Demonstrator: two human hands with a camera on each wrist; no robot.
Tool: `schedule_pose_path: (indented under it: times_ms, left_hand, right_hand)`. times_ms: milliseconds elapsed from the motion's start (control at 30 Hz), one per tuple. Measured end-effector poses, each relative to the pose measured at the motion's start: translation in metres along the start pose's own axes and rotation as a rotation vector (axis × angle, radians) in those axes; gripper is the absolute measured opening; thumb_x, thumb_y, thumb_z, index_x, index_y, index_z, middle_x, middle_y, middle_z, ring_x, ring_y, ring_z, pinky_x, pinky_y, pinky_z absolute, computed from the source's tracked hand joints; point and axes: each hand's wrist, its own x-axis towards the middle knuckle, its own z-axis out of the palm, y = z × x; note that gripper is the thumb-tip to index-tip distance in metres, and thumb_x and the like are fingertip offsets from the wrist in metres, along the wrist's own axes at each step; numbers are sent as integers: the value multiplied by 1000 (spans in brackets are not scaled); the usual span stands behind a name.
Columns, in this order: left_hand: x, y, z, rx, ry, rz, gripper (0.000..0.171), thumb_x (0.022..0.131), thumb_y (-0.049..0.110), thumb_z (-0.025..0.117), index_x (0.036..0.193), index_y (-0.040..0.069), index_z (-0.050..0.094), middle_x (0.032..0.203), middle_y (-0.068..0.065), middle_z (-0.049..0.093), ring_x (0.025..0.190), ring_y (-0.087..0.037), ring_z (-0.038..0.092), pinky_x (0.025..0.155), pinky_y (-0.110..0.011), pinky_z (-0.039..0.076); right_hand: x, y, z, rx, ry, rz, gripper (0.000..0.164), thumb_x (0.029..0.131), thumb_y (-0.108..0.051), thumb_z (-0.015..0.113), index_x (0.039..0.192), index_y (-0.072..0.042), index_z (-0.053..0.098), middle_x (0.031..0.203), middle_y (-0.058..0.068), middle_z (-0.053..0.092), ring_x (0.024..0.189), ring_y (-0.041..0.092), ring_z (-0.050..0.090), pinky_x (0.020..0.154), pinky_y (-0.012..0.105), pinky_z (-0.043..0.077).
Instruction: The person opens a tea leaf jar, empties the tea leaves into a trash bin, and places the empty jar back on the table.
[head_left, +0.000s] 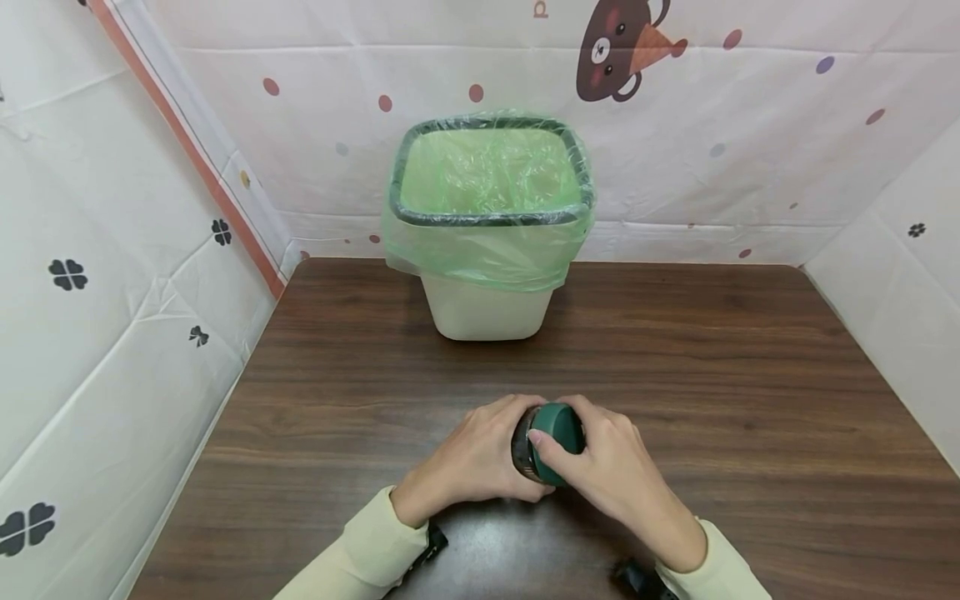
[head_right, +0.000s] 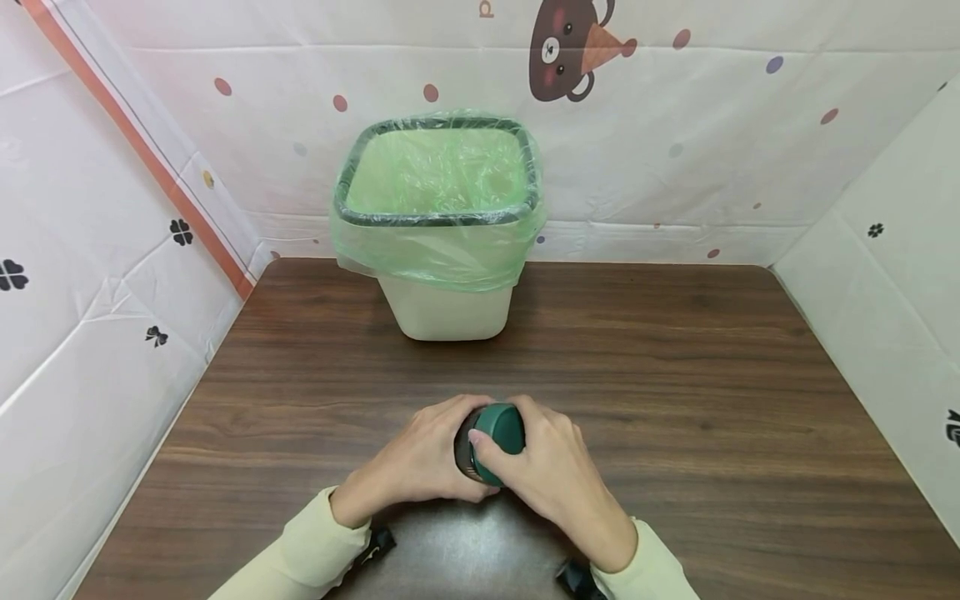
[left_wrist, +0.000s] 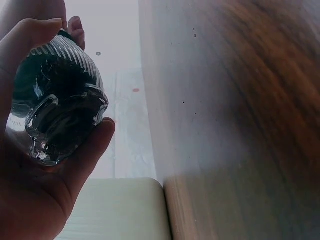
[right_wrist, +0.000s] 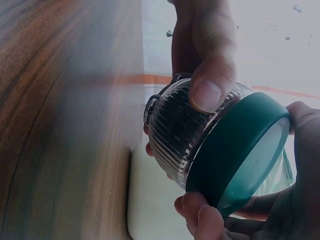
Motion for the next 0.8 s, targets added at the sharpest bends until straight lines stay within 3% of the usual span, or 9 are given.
schedule_pose_path:
  times_ms: [367, 800]
  left_hand:
    - [0, 0, -3, -39, -11, -5, 76, 58, 49, 78, 123, 26, 47, 107, 14, 53, 88, 2, 49, 73, -20, 48]
    - [-1, 1, -6, -49, -33, -10, 82, 55, 46, 79, 126, 22, 46, 111, 12, 53, 89, 0, 50, 75, -21, 48]
  right_hand:
    - [-1, 2, -1, 12, 44, -164, 46, 75, -47, 70, 111, -21, 57, 100, -10, 59, 84, 5, 54, 64, 33, 52]
    - [-2, 5, -1, 27, 55, -259, 60, 68, -42, 74, 120, -18, 55, 105, -12, 56, 84, 4, 54, 64, 31, 53]
